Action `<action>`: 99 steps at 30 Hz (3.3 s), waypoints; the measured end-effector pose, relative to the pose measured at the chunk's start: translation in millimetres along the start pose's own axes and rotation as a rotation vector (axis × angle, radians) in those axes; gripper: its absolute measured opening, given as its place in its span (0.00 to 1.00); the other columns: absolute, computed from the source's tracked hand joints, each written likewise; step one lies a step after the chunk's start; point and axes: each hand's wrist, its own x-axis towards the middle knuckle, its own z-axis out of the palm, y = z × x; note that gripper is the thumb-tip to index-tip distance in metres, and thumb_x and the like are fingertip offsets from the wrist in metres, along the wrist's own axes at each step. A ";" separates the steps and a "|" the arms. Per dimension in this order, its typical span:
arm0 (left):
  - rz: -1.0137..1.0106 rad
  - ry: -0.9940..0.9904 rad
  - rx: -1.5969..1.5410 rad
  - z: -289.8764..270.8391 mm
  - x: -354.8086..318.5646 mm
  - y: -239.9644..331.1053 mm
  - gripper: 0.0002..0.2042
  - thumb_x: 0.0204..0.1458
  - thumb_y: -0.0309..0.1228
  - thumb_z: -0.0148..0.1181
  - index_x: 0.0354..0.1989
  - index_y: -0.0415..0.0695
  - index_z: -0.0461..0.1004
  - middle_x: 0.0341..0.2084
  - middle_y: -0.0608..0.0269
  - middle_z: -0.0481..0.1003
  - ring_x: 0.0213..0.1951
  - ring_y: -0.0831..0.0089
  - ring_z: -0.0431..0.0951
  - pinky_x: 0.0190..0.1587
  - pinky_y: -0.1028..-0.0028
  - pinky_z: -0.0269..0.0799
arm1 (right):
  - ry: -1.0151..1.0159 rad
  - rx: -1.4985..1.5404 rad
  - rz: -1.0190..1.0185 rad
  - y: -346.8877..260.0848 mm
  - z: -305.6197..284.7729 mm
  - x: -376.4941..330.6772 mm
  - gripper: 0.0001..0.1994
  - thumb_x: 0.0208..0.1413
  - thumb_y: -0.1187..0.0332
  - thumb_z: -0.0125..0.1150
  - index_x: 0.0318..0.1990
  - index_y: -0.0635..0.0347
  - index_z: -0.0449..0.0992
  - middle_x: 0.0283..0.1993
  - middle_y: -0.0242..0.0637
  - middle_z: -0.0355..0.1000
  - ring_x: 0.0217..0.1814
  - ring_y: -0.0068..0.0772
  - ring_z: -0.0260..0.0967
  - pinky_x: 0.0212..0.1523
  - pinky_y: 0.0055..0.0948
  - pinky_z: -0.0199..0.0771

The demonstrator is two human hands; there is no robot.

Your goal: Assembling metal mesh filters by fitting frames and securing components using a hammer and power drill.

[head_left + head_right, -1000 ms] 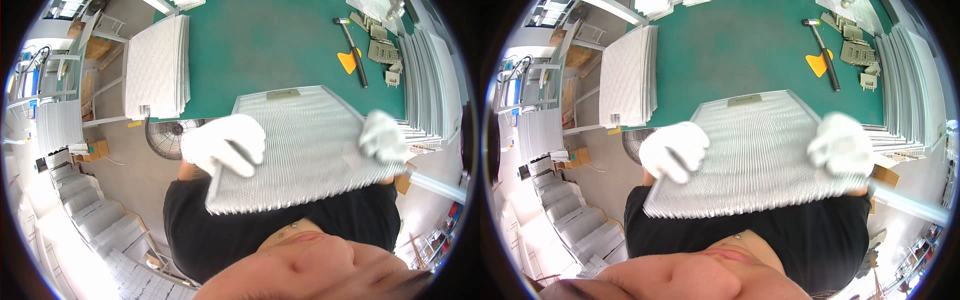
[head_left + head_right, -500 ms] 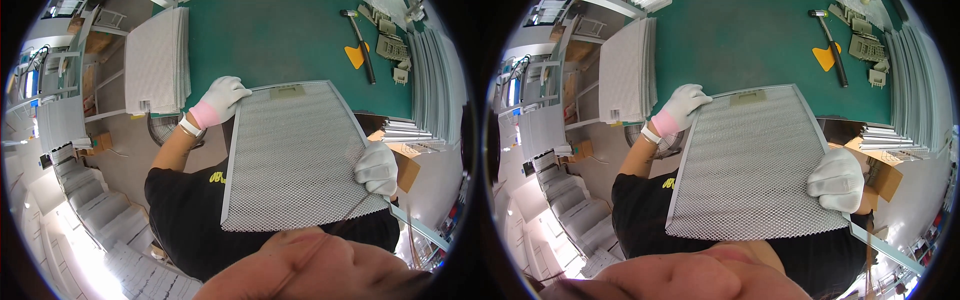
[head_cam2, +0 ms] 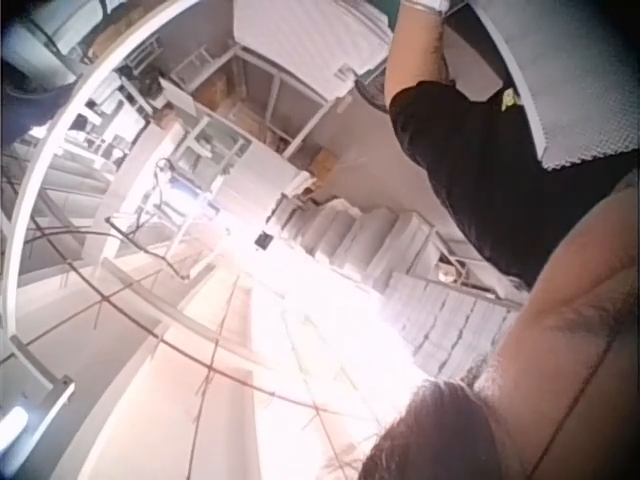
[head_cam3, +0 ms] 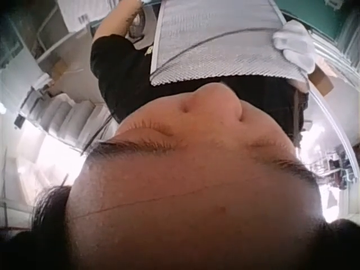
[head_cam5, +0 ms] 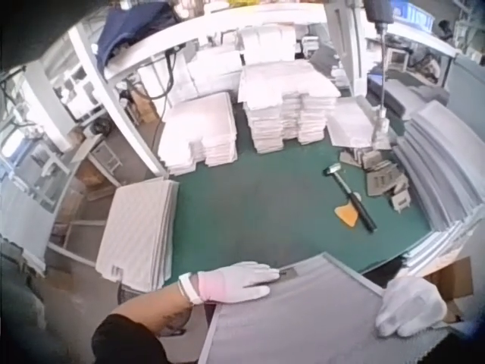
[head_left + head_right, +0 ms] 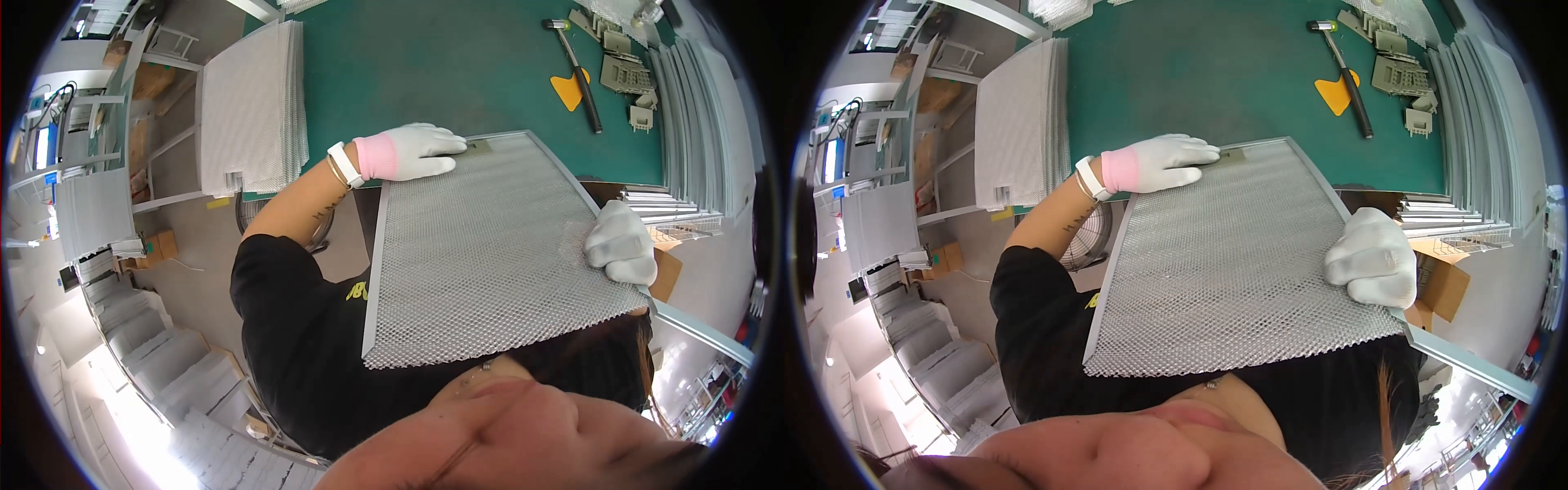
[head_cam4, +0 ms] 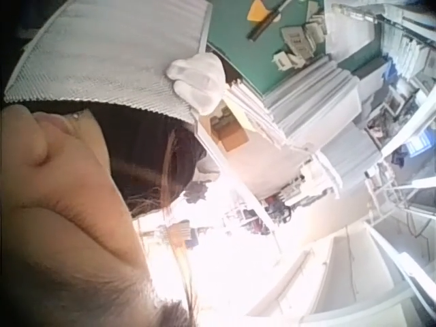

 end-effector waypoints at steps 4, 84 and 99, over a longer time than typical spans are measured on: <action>-0.085 -0.027 0.008 -12.7 -13.3 8.1 0.25 0.67 0.45 0.42 0.62 0.40 0.71 0.60 0.49 0.71 0.61 0.55 0.70 0.65 0.61 0.64 | 0.117 -0.059 -0.045 14.3 1.4 5.5 0.16 0.56 0.63 0.56 0.21 0.52 0.58 0.14 0.27 0.57 0.09 0.18 0.55 0.10 0.23 0.40; -0.334 1.235 -0.044 65.5 -40.4 -1.4 0.27 0.43 0.28 0.75 0.51 0.34 0.70 0.43 0.44 0.78 0.45 0.49 0.80 0.49 0.60 0.74 | 0.761 -0.435 0.640 81.1 -38.6 38.7 0.10 0.65 0.66 0.62 0.43 0.65 0.79 0.39 0.28 0.76 0.41 0.18 0.69 0.47 0.21 0.67; 0.127 1.273 -0.416 -44.3 -48.7 97.3 0.20 0.52 0.28 0.69 0.52 0.35 0.74 0.43 0.59 0.79 0.44 0.75 0.78 0.49 0.72 0.73 | 0.676 -0.795 0.612 82.9 -70.1 15.5 0.16 0.67 0.63 0.56 0.50 0.68 0.76 0.45 0.34 0.76 0.46 0.24 0.70 0.52 0.25 0.67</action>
